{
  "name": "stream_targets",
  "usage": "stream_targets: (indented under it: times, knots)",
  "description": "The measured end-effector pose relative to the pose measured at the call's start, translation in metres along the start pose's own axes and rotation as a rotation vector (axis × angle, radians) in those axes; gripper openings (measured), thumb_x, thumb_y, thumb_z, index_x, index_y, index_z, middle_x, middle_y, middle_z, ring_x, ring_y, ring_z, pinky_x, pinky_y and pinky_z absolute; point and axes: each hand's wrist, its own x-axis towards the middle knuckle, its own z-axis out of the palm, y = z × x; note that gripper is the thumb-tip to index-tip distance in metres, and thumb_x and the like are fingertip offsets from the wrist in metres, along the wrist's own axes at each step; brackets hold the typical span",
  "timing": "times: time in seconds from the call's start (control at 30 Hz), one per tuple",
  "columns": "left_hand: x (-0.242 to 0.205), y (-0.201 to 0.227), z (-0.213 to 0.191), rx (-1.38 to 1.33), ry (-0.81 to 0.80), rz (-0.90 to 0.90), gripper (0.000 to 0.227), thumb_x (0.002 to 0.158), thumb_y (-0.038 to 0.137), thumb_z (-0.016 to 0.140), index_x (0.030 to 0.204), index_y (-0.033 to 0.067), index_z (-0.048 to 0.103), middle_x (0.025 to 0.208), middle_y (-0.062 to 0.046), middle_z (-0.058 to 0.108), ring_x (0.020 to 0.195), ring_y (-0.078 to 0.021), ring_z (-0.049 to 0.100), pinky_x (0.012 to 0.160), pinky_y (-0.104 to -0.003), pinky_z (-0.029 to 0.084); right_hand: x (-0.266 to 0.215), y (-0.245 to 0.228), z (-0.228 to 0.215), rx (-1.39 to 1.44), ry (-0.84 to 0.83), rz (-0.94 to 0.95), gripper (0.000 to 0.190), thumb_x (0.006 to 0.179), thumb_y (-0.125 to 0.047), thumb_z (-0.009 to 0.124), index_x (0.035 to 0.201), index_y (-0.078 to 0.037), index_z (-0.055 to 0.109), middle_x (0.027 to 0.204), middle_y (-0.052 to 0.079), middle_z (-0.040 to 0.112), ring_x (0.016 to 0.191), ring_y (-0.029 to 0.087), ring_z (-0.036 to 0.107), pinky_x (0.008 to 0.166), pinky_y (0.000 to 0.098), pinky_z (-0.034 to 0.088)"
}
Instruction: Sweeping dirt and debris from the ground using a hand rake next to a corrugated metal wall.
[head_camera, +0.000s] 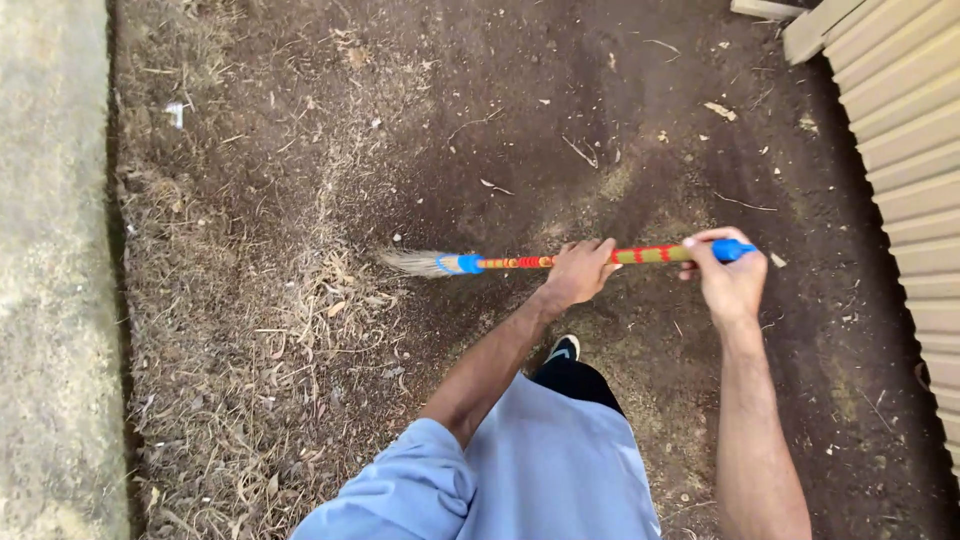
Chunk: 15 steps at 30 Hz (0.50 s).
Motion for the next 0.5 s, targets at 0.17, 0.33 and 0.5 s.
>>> stream_targets:
  times: [0.17,0.33,0.5]
  knots:
    - [0.056,0.091,-0.056,0.008,0.081,0.146,0.023,0.1,0.033,0.055,0.114,0.0151,0.052,0.103,-0.011,0.068,0.1,-0.0307,0.068,0.107,-0.06,0.041,0.007,-0.037,-0.076,-0.056,0.091,-0.15,0.008,0.099,0.003,0.073,0.099,-0.003,0.068,0.088,0.011,0.067,0.066,0.018,0.066,0.059,0.0244,0.058]
    - [0.146,0.146,-0.042,0.11,0.294,0.381,0.026,0.096,0.028,0.066,0.114,0.0194,0.049,0.103,-0.003,0.062,0.09,-0.0276,0.066,0.11,-0.063,0.037,0.008,-0.074,-0.157,-0.2,0.069,-0.205,0.014,0.113,-0.009,0.069,0.122,0.001,0.068,0.091,0.015,0.066,0.076,0.015,0.064,0.065,0.0229,0.053]
    - [0.24,0.188,0.029,0.136,0.273,0.34,0.044,0.082,0.028,0.071,0.123,0.0241,0.055,0.1,0.003,0.058,0.102,-0.02,0.065,0.108,-0.069,0.039,0.043,-0.054,-0.208,-0.684,0.099,-0.196,0.014,0.106,-0.012,0.072,0.118,-0.007,0.074,0.078,0.007,0.069,0.069,0.013,0.062,0.071,0.0301,0.049]
